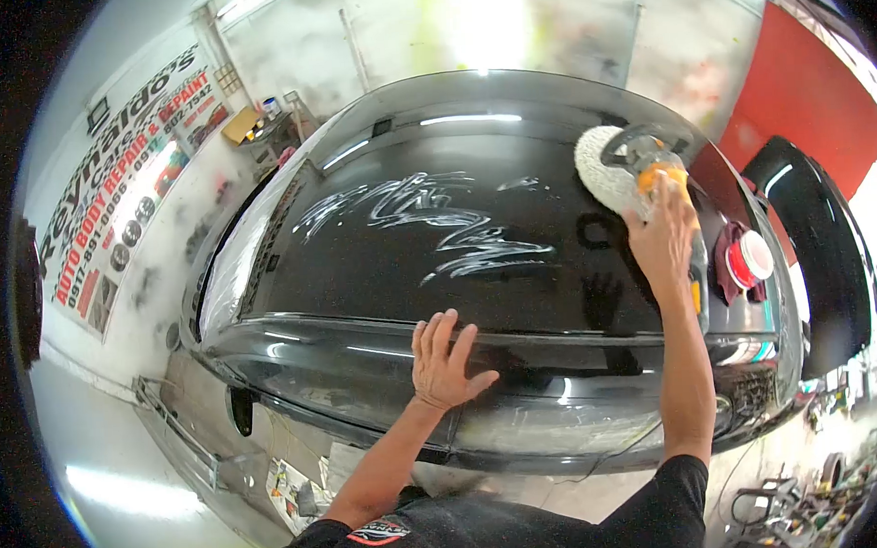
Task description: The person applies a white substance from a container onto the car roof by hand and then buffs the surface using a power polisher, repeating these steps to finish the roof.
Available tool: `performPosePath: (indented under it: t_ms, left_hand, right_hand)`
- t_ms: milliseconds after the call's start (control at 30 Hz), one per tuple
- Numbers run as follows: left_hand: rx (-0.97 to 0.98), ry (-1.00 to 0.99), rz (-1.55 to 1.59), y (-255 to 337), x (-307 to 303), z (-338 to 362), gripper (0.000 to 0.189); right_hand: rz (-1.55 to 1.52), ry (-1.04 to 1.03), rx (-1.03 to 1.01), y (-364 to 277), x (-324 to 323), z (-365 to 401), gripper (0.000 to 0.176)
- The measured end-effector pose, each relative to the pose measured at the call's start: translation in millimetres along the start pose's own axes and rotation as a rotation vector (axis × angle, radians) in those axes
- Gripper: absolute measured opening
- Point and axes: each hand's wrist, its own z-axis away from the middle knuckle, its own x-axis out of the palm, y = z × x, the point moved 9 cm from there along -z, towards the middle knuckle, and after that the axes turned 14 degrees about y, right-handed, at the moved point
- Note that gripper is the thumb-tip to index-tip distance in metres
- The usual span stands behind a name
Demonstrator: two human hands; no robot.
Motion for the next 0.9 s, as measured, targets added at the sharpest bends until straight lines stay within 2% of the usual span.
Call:
performPosePath:
  t_ms: [33, 133, 167, 333, 467, 600, 633, 733, 900]
  left_hand:
    - [0.009, -0.006, -0.002, 1, 0, 0, 0.077]
    - [0.049, -0.001, -0.008, 6, 0, -2, 0.076]
    - [0.056, -0.01, -0.018, 8, 0, -3, 0.076]
    - [0.081, -0.014, -0.034, 14, 0, -5, 0.077]
    - [0.095, -0.015, -0.034, 16, 2, -3, 0.076]
    - [0.09, 0.012, 0.022, 15, -2, -3, 0.073]
    - [0.094, 0.021, 0.036, 13, -1, -2, 0.073]
    - [0.109, 0.009, 0.024, 15, -2, -3, 0.071]
    - [0.117, 0.0, 0.026, 18, 0, 0, 0.069]
  right_hand:
    - [0.16, -0.047, 0.06, 23, -11, 15, 0.087]
    - [0.159, -0.29, 0.305, 67, -25, 54, 0.092]
    - [0.161, -0.291, 0.29, 72, -31, 61, 0.095]
    - [0.121, -0.253, 0.391, 99, -43, 79, 0.096]
    - [0.005, -0.05, 0.195, 67, -64, 86, 0.087]
    - [0.016, -0.005, 0.199, 54, -89, 81, 0.081]
    - [0.045, -0.006, 0.272, 75, -84, 83, 0.083]
    - [0.145, -0.208, 0.505, 128, -66, 102, 0.089]
    - [0.036, -0.353, 0.524, 150, -46, 126, 0.09]
